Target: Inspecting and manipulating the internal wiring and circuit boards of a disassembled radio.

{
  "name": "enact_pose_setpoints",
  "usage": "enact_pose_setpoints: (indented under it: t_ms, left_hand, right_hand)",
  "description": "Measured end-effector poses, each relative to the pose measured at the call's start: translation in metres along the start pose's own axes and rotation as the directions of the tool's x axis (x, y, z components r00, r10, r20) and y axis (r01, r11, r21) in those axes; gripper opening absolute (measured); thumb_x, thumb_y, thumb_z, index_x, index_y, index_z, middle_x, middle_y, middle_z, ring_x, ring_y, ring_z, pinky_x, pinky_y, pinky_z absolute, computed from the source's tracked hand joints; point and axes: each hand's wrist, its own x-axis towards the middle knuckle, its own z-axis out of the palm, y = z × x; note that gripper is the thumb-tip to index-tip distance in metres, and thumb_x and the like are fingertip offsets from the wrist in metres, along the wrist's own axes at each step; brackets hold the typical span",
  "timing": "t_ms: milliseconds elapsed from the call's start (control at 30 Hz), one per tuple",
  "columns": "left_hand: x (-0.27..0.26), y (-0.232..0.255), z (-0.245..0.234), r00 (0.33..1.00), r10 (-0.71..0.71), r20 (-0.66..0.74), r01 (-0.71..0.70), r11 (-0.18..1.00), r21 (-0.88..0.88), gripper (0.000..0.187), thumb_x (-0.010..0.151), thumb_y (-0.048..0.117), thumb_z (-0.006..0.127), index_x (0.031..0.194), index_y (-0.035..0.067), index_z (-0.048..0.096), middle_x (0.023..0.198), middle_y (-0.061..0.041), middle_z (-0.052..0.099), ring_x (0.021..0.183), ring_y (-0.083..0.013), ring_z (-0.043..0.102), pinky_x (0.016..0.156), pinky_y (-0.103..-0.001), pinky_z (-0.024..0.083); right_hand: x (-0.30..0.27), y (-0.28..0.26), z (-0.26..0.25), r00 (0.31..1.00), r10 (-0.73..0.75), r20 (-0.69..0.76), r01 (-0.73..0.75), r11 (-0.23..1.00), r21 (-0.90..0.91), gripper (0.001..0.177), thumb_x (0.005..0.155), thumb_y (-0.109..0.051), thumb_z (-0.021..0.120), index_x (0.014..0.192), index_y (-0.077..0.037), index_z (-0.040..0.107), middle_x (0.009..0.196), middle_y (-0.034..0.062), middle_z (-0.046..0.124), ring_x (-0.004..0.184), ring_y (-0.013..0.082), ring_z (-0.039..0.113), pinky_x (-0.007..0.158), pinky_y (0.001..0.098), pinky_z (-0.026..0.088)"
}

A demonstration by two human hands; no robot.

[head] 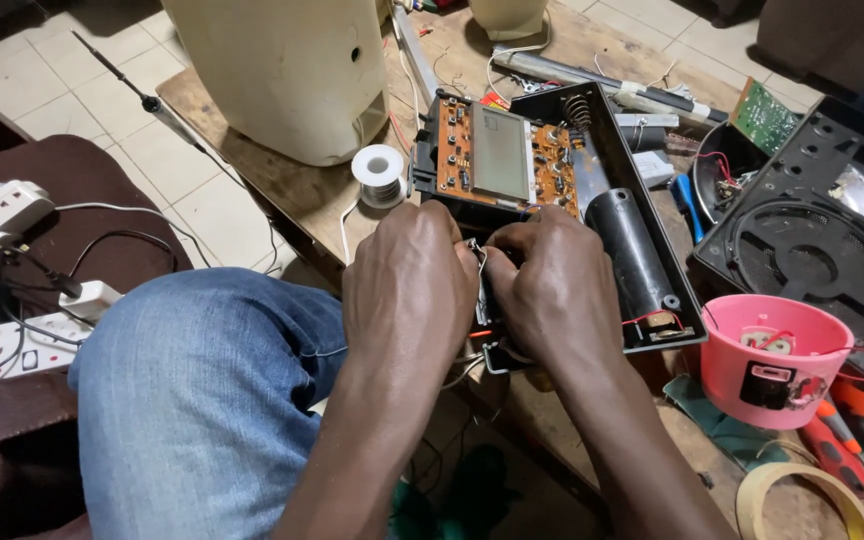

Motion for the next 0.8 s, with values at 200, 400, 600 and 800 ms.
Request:
enact_pose_setpoints:
  t_ms: [200, 400, 600, 800]
  left_hand:
    - [-0.001, 0.003, -0.003, 0.999, -0.040, 0.023, 0.040, 0.999, -0.012, 0.016, 0.085, 0.011, 0.060, 0.074, 0.005, 0.069, 0.075, -0.017, 0.066, 0.080, -0.0489, 0.073, 0.070, -0.063, 0.059]
    - [0.000, 0.005, -0.007, 0.996, -0.072, 0.058, 0.072, 0.997, -0.009, 0.016, 0.087, 0.010, 0.061, 0.082, 0.004, 0.075, 0.079, -0.018, 0.071, 0.085, -0.0494, 0.074, 0.076, -0.061, 0.059]
    - [0.000, 0.006, -0.003, 0.996, -0.078, 0.050, 0.079, 0.997, -0.007, 0.016, 0.086, 0.012, 0.063, 0.080, 0.005, 0.076, 0.076, -0.018, 0.072, 0.083, -0.0500, 0.074, 0.075, -0.061, 0.059]
    - [0.002, 0.005, -0.002, 0.998, -0.052, 0.037, 0.053, 0.998, -0.028, 0.018, 0.088, 0.009, 0.060, 0.081, 0.005, 0.077, 0.076, -0.019, 0.072, 0.083, -0.0496, 0.074, 0.076, -0.062, 0.059]
  right_hand:
    - [0.001, 0.006, 0.001, 1.000, -0.021, 0.018, 0.021, 1.000, 0.003, 0.018, 0.088, -0.026, 0.071, 0.095, -0.016, 0.084, 0.086, 0.0160, 0.064, 0.080, 0.0465, 0.067, 0.064, 0.0560, 0.056]
    - [0.005, 0.012, 0.002, 0.999, -0.024, 0.047, 0.021, 0.998, 0.055, 0.018, 0.089, -0.022, 0.070, 0.099, -0.016, 0.083, 0.087, 0.0136, 0.064, 0.082, 0.0459, 0.066, 0.065, 0.0539, 0.057]
    - [0.006, 0.012, 0.006, 1.000, -0.015, -0.003, 0.015, 1.000, 0.018, 0.016, 0.086, -0.027, 0.072, 0.093, -0.017, 0.083, 0.087, 0.0139, 0.065, 0.079, 0.0462, 0.066, 0.064, 0.0563, 0.057]
    - [0.003, 0.005, 0.002, 0.999, 0.025, 0.019, -0.026, 0.998, 0.055, 0.016, 0.088, -0.023, 0.072, 0.096, -0.016, 0.083, 0.090, 0.0141, 0.067, 0.082, 0.0498, 0.067, 0.068, 0.0584, 0.058]
